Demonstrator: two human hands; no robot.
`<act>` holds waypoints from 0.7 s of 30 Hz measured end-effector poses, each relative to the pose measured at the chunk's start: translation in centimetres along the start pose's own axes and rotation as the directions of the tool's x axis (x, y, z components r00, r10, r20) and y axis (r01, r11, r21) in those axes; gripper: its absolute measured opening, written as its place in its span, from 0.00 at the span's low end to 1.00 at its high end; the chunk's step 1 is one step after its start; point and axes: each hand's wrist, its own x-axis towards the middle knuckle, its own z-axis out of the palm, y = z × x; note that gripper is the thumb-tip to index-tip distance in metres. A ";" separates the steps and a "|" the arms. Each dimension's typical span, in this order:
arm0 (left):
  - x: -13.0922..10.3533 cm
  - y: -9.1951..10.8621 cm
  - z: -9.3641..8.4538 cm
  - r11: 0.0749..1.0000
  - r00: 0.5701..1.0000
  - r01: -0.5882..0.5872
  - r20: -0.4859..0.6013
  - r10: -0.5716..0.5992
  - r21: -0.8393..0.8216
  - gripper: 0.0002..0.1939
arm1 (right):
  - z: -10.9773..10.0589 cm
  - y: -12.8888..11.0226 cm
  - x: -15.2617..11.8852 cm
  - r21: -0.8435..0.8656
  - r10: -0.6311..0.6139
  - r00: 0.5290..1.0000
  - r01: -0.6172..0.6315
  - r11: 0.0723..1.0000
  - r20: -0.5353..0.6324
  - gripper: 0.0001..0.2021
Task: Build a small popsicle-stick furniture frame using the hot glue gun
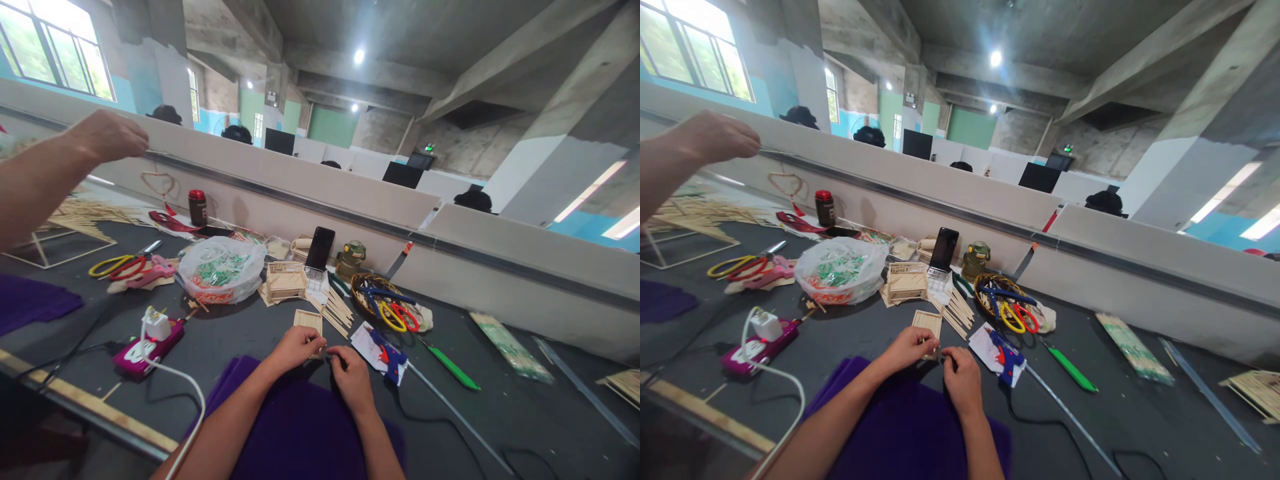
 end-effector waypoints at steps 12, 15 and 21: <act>0.0 0.2 -0.1 1.000 1.000 -0.001 -0.008 0.001 0.020 0.22 | 0.0 -0.1 -0.1 0.005 0.008 1.000 -0.008 1.000 0.002 0.12; 0.0 0.1 -0.1 1.000 1.000 -0.007 0.005 0.007 0.008 0.21 | 0.0 -0.1 0.0 0.014 0.013 1.000 -0.013 1.000 0.008 0.12; 0.1 0.0 0.0 1.000 1.000 0.005 0.007 -0.005 0.013 0.21 | 0.0 -0.2 0.0 0.009 0.004 1.000 -0.004 1.000 -0.001 0.13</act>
